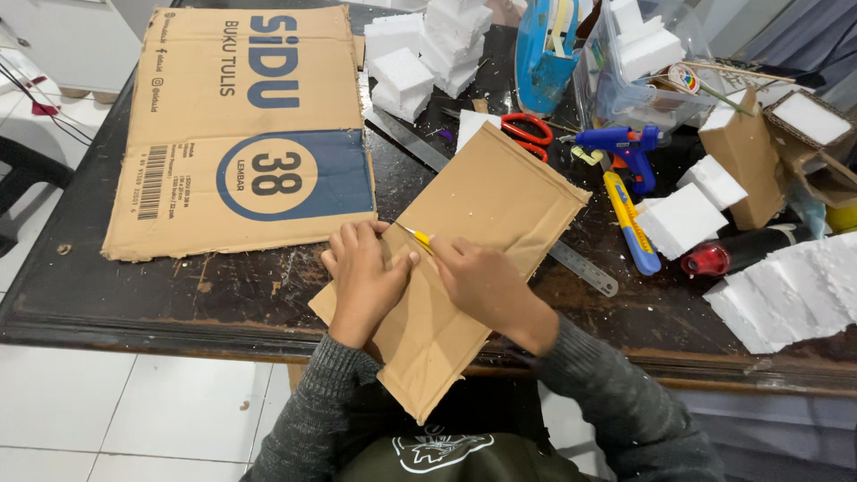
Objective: The person cuts a piece of cardboard using a utility knife and a metal ruler. They measure and score the cardboard, then fold it along the cut line to separate the piece.
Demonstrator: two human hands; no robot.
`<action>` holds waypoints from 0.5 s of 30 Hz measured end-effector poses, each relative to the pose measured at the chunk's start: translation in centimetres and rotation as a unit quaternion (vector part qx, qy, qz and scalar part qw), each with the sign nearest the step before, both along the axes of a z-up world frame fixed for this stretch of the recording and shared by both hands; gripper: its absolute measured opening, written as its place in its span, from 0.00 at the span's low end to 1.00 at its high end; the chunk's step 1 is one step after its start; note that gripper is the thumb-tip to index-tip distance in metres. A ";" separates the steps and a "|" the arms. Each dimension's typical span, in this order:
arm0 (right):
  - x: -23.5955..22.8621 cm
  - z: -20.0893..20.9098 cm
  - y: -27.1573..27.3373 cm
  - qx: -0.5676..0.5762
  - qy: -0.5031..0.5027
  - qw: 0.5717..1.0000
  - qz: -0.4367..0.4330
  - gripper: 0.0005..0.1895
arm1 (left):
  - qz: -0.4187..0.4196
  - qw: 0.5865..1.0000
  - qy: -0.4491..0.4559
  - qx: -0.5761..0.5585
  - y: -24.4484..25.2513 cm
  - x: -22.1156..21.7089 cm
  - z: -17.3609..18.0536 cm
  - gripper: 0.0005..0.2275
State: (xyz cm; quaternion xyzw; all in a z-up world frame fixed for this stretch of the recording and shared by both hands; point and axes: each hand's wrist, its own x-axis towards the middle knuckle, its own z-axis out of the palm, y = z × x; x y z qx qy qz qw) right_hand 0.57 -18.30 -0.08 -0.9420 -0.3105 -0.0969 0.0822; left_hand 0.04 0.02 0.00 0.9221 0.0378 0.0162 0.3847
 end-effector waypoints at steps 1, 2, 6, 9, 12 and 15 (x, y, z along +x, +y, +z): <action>-0.3 -0.1 -0.7 0.000 -0.001 1.000 0.001 0.12 | 0.001 1.000 -0.001 0.000 0.0 0.0 -0.1 0.24; -0.6 -0.3 -1.4 0.006 0.028 1.000 -0.002 0.14 | 0.000 1.000 0.006 -0.001 0.1 0.0 -0.2 0.23; -1.4 1.7 -2.4 0.088 0.094 0.992 0.011 0.12 | -0.003 1.000 0.010 -0.015 -0.1 -0.3 0.9 0.22; -3.0 4.5 -2.6 0.130 0.114 0.985 -0.002 0.11 | -0.004 1.000 0.010 -0.008 0.0 -0.5 0.9 0.22; -4.4 9.6 -3.5 0.210 0.143 0.966 -0.054 0.10 | -0.013 1.000 0.004 -0.018 0.0 -0.5 1.2 0.22; -3.8 6.8 -7.2 0.235 0.072 0.960 -0.137 0.13 | -0.038 0.999 -0.008 -0.021 0.8 -1.1 2.1 0.23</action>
